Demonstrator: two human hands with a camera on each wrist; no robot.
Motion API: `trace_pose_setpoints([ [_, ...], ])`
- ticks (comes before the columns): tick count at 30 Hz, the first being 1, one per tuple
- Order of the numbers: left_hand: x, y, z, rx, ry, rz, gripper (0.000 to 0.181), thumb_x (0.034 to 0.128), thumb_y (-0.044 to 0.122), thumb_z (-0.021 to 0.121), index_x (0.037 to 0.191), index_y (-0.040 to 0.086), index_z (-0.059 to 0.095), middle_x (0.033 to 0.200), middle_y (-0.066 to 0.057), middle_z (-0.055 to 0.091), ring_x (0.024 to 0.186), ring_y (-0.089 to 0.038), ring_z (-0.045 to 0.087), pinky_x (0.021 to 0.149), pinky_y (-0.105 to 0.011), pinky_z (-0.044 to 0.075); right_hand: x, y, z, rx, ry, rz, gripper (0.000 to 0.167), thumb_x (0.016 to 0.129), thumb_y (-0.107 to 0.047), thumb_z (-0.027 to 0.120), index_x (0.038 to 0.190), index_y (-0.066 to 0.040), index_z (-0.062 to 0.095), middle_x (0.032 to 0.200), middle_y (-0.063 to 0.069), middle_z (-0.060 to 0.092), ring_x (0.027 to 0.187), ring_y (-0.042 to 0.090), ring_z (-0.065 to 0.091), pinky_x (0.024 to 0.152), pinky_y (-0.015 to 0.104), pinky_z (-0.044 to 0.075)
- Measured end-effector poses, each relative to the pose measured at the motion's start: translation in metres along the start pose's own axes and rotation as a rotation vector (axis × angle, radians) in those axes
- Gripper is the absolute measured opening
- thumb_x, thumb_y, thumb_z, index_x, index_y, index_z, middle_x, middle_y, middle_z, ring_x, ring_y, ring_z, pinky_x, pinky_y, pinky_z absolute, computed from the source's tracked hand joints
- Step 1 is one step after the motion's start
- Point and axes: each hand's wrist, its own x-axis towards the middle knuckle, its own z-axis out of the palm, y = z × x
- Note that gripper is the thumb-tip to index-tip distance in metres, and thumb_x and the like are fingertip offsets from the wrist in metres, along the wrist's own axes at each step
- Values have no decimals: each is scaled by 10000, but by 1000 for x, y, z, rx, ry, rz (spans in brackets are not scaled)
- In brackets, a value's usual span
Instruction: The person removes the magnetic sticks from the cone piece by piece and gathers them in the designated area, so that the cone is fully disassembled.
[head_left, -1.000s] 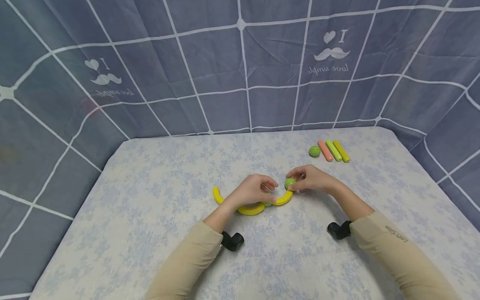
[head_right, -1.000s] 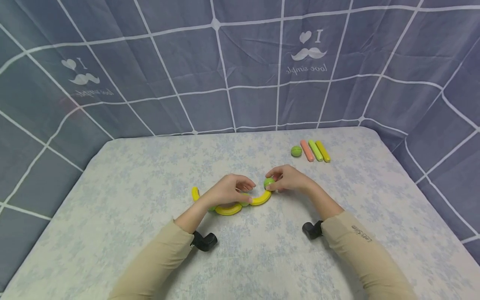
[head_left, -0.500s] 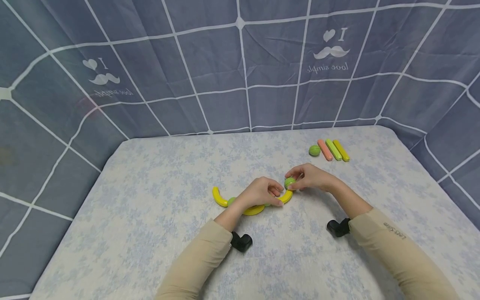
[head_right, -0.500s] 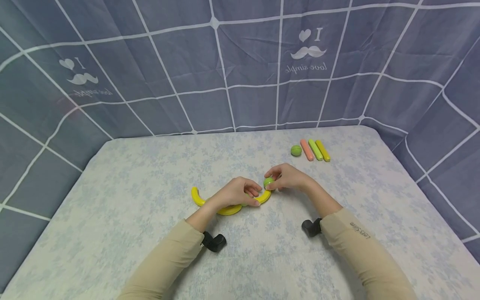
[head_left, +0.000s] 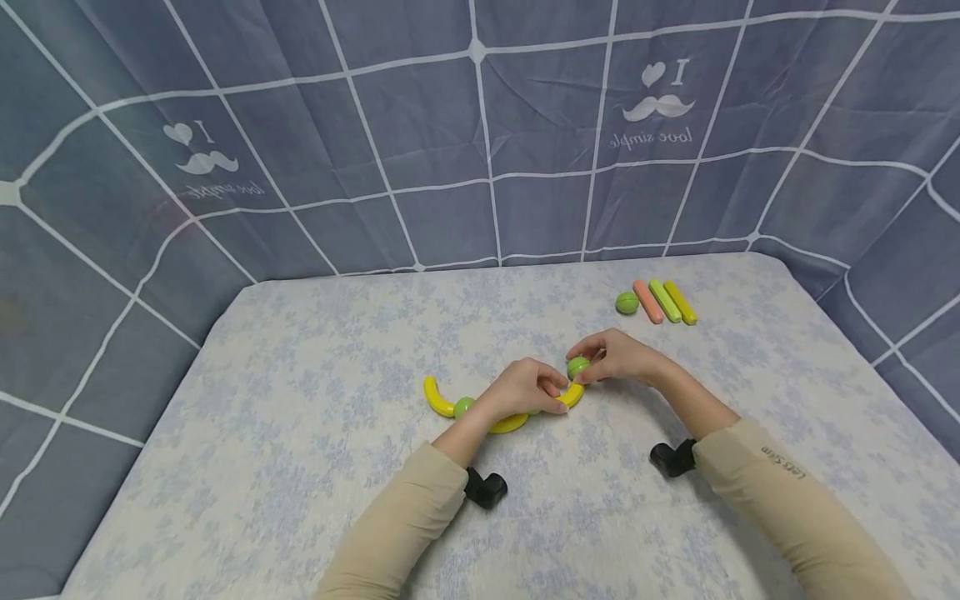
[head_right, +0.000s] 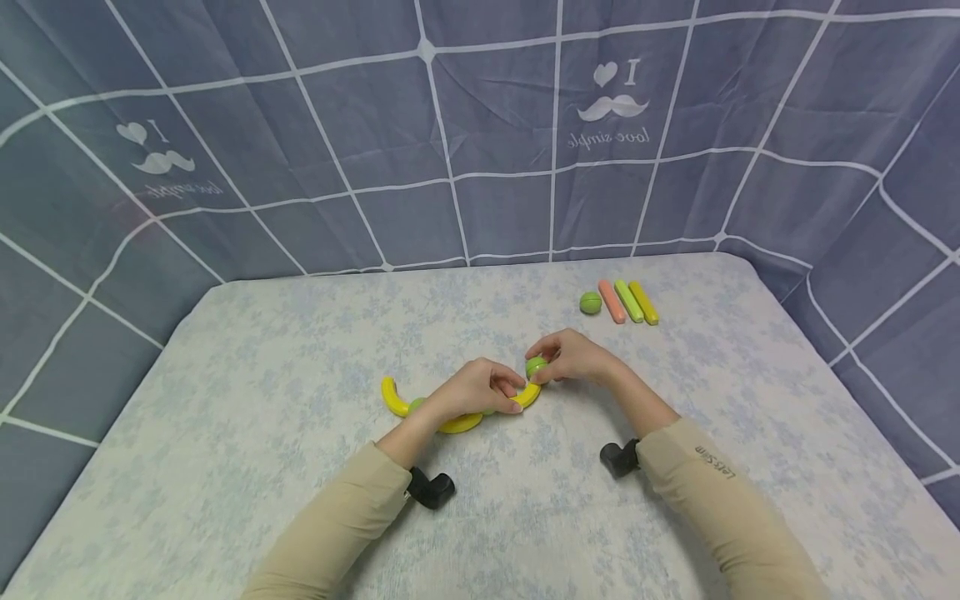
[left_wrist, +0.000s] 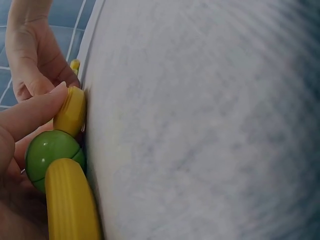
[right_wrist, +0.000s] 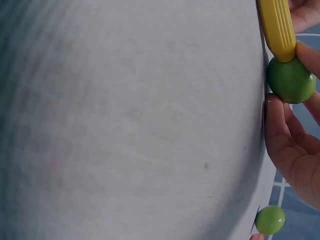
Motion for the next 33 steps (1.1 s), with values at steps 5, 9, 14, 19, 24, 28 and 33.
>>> trace_pose_setpoints([
  [5, -1, -1, 1, 10, -9, 4, 301, 776, 112, 763, 1069, 73, 708, 898, 22, 675, 771, -64, 575, 703, -201, 467, 1, 2, 3, -2, 44, 4, 450, 800, -117, 724, 1186, 70, 590, 924, 110, 604, 758, 174, 542, 649, 312, 492],
  [9, -2, 0, 1, 2, -8, -3, 322, 783, 112, 757, 1097, 74, 697, 944, 7, 680, 791, -70, 579, 713, -209, 470, 2, 0, 4, 10, 71, 23, 458, 800, -136, 724, 1186, 71, 591, 894, 104, 611, 709, 162, 553, 645, 307, 497],
  [14, 0, -2, 2, -11, 2, -3, 323, 783, 114, 757, 1098, 78, 697, 961, 8, 679, 802, -74, 582, 717, -214, 472, 0, -3, 4, 20, 86, 24, 452, 806, -126, 712, 1183, 88, 584, 867, 96, 605, 703, 180, 554, 646, 315, 496],
  [19, 0, -2, 3, -5, 1, -10, 326, 790, 112, 750, 1110, 83, 693, 962, 11, 681, 798, -66, 583, 717, -211, 471, -1, -4, 5, 20, 87, 25, 444, 813, -118, 703, 1181, 97, 579, 833, 84, 592, 682, 179, 546, 630, 320, 492],
  [24, 0, -1, 3, 1, -2, -13, 326, 794, 106, 746, 1115, 79, 692, 965, 5, 682, 792, -62, 581, 713, -201, 467, 0, -3, 4, 27, 89, 39, 438, 809, -107, 697, 1182, 91, 583, 831, 89, 583, 698, 186, 560, 650, 311, 505],
  [28, 0, 0, 3, 12, -2, -16, 330, 794, 109, 746, 1118, 77, 691, 963, 2, 685, 792, -64, 584, 706, -196, 465, 2, -1, 3, 48, 85, 53, 431, 811, -106, 688, 1186, 79, 586, 848, 85, 593, 716, 176, 574, 667, 303, 515],
  [33, 0, -1, 2, 6, 2, -15, 331, 793, 114, 748, 1117, 82, 692, 978, 3, 688, 804, -66, 590, 710, -198, 467, 5, 1, 2, 64, 80, 63, 435, 813, -114, 685, 1198, 62, 585, 891, 87, 608, 747, 173, 586, 687, 302, 519],
])
